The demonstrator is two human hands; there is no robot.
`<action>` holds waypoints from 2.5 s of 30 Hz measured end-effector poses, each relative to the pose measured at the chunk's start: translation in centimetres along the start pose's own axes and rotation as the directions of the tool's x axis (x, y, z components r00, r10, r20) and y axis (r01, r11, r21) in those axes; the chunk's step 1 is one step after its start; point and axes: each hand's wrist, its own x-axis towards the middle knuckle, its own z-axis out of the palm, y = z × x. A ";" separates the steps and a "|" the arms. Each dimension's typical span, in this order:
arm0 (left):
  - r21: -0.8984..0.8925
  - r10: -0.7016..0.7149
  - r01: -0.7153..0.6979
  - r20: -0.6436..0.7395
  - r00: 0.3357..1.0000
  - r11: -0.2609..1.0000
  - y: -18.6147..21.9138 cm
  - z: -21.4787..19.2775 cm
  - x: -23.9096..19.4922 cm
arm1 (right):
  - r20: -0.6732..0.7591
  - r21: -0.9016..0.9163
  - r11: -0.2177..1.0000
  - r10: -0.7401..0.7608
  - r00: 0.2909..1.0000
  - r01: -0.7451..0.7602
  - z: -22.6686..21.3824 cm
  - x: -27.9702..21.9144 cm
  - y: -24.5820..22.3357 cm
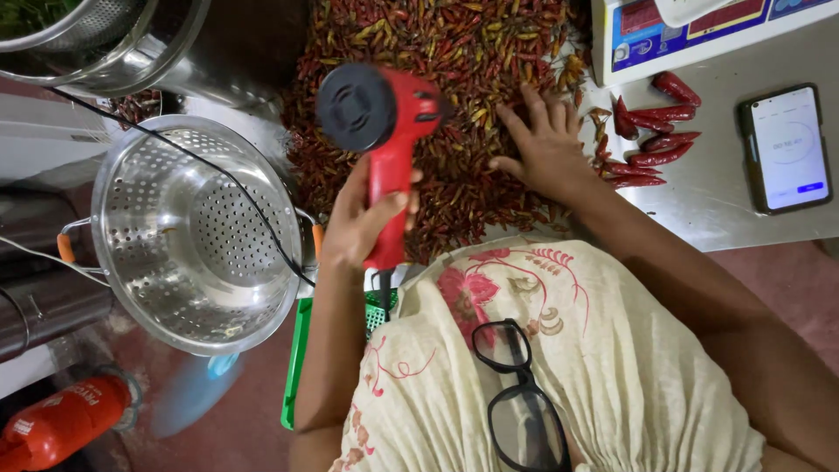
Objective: Drying red chilies using a heat gun while stirring them by hand on a metal surface
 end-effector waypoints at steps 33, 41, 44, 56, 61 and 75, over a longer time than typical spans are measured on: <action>0.191 0.235 -0.174 -0.370 0.899 0.966 1.0 -3.6 -3.3 | -0.207 0.060 0.919 -0.370 0.905 0.390 0.8 1.9 -3.6; 0.103 0.095 -0.065 -0.322 0.942 0.993 -1.5 -2.8 -10.9 | 0.050 0.025 0.840 -0.542 0.839 0.541 3.2 12.8 -3.6; 0.097 -0.092 0.149 -0.436 0.895 0.984 -1.7 -2.6 -13.1 | 0.048 -0.227 0.792 -0.572 0.819 0.566 2.9 15.9 -4.0; 0.115 -0.092 0.139 -0.344 0.934 0.984 -2.4 -3.3 -14.9 | 0.496 0.048 0.776 -0.565 0.659 0.629 6.3 21.3 -14.3; 0.168 -0.126 0.198 -0.364 0.923 0.966 -2.0 -4.1 -15.3 | 0.534 -0.279 0.743 -0.407 0.741 0.609 1.3 21.3 -12.8; 0.090 -0.042 0.078 -0.346 0.937 0.993 -1.2 -4.3 -14.6 | 0.306 -0.006 0.597 -0.762 0.570 0.802 6.5 23.5 -14.3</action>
